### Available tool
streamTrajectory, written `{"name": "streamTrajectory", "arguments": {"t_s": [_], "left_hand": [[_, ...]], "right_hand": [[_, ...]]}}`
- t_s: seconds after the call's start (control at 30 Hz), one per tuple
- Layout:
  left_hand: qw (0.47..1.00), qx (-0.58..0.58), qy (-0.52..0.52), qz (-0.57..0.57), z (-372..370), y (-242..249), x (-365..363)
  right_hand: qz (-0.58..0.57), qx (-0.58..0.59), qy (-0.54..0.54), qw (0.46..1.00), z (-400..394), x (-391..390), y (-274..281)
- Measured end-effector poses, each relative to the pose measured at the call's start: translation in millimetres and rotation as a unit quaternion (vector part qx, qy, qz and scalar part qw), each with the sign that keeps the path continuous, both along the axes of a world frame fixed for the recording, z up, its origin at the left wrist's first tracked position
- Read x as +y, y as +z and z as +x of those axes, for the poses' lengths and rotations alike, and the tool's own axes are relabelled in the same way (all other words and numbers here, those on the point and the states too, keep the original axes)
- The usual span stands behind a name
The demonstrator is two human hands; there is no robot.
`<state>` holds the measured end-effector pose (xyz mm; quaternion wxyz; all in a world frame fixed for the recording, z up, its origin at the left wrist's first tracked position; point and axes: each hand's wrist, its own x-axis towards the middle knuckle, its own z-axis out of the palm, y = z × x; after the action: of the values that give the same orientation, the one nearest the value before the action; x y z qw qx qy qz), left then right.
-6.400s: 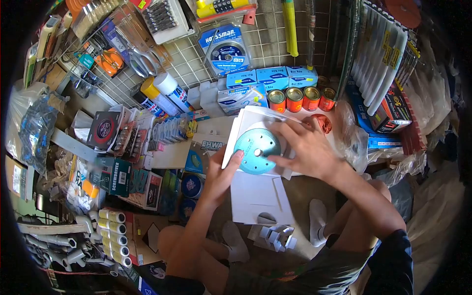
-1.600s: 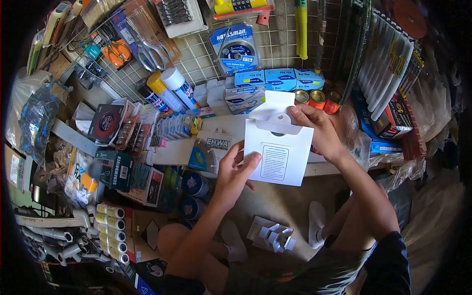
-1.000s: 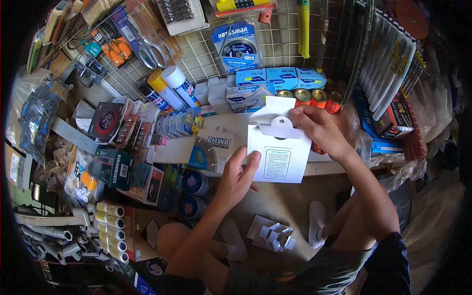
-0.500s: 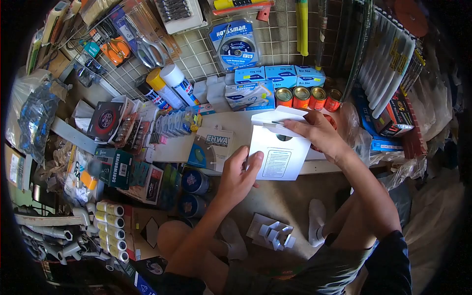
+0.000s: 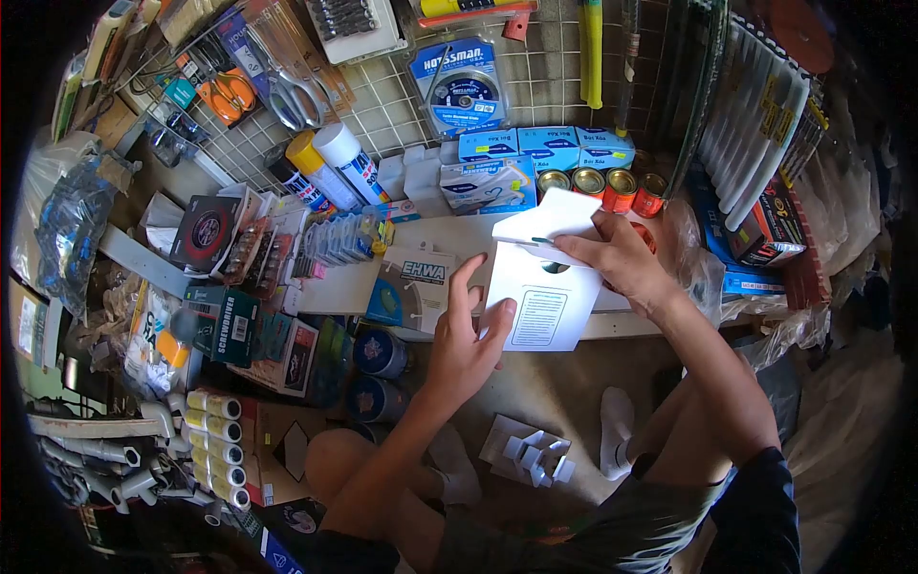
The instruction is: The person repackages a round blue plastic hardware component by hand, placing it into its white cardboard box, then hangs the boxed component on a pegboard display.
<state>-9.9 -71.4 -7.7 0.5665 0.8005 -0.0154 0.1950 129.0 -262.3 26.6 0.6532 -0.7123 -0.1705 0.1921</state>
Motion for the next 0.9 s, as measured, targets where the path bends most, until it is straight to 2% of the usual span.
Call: {"name": "streamTrajectory", "arguments": {"t_s": [0.03,0.13,0.23,0.33,0.47,0.57,0.67,0.77,0.9], "left_hand": [[1.000,0.013,0.000,-0.001,-0.9,1.2,0.1],[0.997,0.070,0.012,-0.037,-3.3,11.1,-3.0],[0.991,0.098,0.022,-0.083,-2.4,12.3,-1.9],[0.988,0.107,0.026,-0.111,-3.0,17.8,1.9],[0.992,0.046,0.019,-0.114,-0.4,11.5,2.9],[0.991,0.048,0.017,-0.124,-1.7,13.2,2.3],[0.987,0.079,0.021,-0.141,-4.4,19.6,2.9],[0.987,0.056,0.016,-0.148,-3.3,15.9,3.0],[0.990,0.058,0.013,-0.131,-4.6,18.3,1.0]], "right_hand": [[-0.004,-0.002,0.012,1.000,-0.5,-0.9,2.3],[-0.087,-0.111,-0.008,0.990,-8.5,2.7,10.8],[-0.050,-0.233,-0.010,0.971,-9.6,5.2,3.1],[-0.032,-0.312,0.044,0.949,-11.1,5.0,2.6],[-0.017,-0.306,0.076,0.949,-11.8,1.9,1.3],[-0.072,-0.366,0.059,0.926,-17.5,5.4,9.8],[-0.060,-0.383,0.091,0.917,-19.4,5.7,8.0],[-0.077,-0.417,0.096,0.900,-22.9,6.7,4.6],[-0.086,-0.413,0.086,0.903,-20.8,6.0,4.7]]}}
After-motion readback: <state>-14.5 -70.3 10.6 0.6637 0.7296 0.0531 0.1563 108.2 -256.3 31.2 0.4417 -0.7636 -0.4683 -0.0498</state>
